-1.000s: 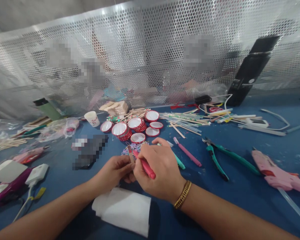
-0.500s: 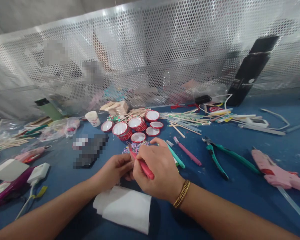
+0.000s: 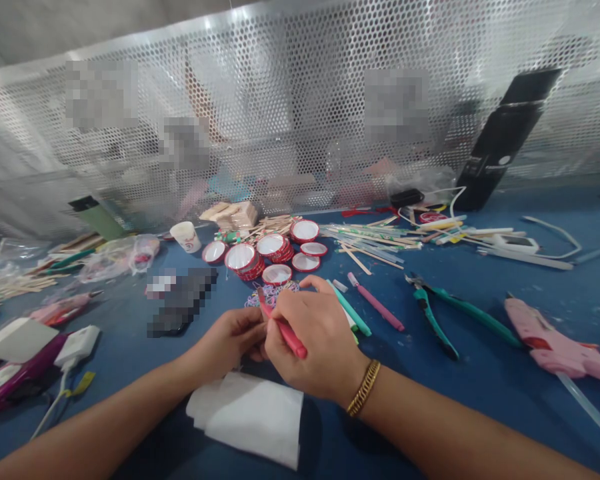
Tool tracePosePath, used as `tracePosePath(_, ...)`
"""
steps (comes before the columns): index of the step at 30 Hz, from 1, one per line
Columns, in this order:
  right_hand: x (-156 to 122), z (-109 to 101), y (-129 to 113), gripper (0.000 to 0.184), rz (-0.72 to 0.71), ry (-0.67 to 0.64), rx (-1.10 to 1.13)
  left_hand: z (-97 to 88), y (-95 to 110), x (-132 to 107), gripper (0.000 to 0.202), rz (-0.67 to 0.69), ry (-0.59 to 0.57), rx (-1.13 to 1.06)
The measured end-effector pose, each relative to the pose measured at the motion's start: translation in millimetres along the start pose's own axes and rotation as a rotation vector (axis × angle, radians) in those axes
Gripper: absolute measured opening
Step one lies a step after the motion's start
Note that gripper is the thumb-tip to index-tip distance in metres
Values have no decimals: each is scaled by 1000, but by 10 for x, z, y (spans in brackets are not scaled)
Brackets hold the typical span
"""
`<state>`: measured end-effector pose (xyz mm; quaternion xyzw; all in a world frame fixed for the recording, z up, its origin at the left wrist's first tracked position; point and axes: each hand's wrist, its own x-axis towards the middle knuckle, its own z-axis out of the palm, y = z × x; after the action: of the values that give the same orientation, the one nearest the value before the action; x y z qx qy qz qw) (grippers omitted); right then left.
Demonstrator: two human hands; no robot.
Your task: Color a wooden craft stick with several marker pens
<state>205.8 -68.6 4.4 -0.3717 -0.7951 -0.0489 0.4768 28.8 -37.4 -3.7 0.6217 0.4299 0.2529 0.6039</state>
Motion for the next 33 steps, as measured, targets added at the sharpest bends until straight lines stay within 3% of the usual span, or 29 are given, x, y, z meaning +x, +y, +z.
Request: tracePosePath(33, 7, -8, 16, 7, 53, -18, -11, 13, 44, -10, 54, -2, 12, 28)
